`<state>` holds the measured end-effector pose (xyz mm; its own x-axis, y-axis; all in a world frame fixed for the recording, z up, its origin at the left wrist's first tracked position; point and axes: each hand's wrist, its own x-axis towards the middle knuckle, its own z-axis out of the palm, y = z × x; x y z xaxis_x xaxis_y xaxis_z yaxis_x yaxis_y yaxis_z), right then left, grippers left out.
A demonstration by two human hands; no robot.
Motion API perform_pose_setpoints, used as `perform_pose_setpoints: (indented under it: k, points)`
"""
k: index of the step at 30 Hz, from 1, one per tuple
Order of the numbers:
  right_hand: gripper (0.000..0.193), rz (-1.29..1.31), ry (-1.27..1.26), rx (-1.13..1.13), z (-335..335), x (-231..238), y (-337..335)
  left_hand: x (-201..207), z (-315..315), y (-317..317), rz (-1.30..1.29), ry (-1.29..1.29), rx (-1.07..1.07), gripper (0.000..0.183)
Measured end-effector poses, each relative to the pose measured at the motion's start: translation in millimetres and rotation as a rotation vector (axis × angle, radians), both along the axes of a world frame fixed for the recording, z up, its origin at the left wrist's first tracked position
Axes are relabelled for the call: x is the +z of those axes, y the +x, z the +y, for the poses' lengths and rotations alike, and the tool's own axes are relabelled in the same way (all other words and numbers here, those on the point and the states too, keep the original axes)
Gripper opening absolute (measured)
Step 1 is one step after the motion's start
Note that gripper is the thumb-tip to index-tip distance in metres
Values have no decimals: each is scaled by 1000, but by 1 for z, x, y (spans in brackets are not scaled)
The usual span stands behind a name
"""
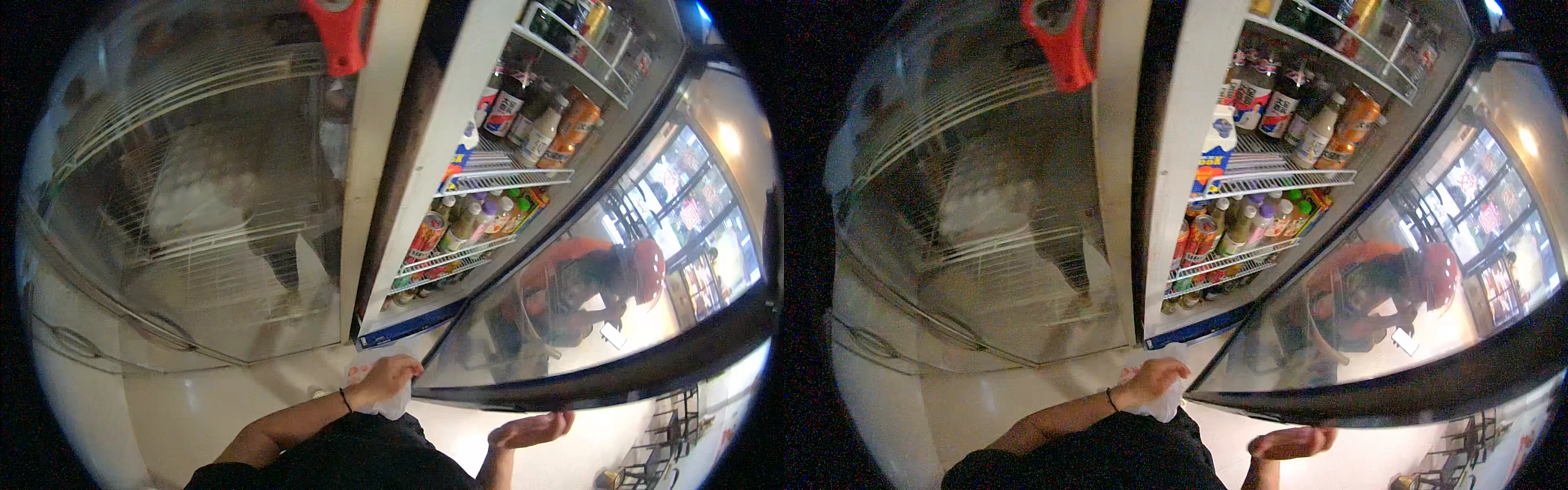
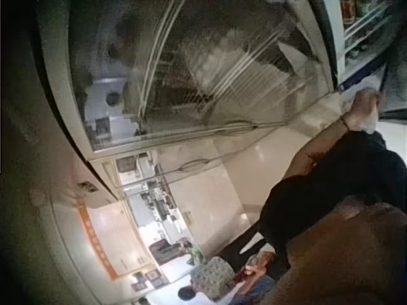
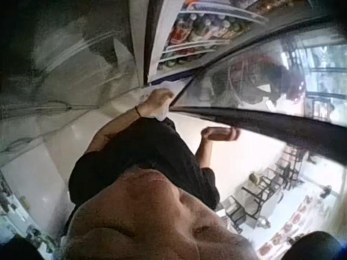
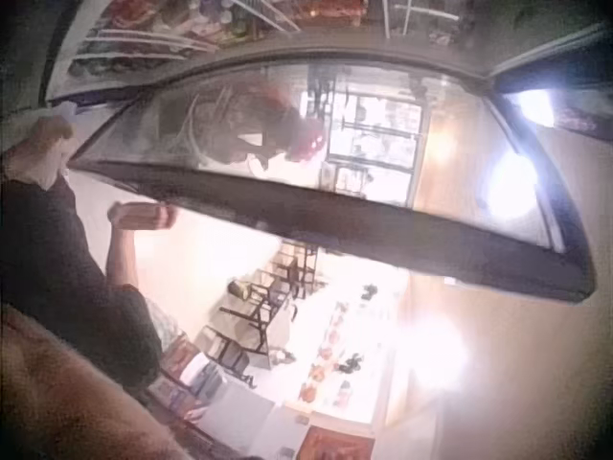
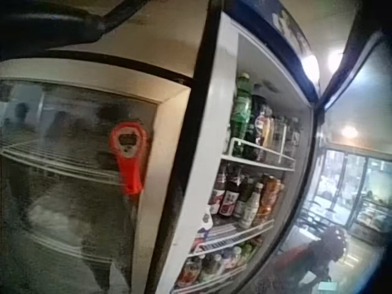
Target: The person transfers cooked vegetables from a pan into a plastic container using chopsticks. They then retrieve a plastic bag and a canned beverage from a refrigerator, place the container and can into the bag, and hand the package to a customer.
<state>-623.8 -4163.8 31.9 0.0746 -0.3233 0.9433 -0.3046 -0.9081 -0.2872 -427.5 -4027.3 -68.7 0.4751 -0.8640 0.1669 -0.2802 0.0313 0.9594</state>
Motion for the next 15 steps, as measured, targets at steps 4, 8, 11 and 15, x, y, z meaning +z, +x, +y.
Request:
perform_pose_setpoints:
  k: [4,8,11,15]
  points:
    - [94,-210,402,34,-34,-14,-41,-31,-16,18,-267,276,140,20]
    - [91,-209,426,-68,-67,-5,-93,-63,-73,45,-593,528,253,26]
    - [87,-182,366,-217,-63,-9,-106,-55,-103,51,-594,708,44,22]
    - [56,-142,319,-146,6,-105,-46,-57,-83,37,-511,592,-22,18]
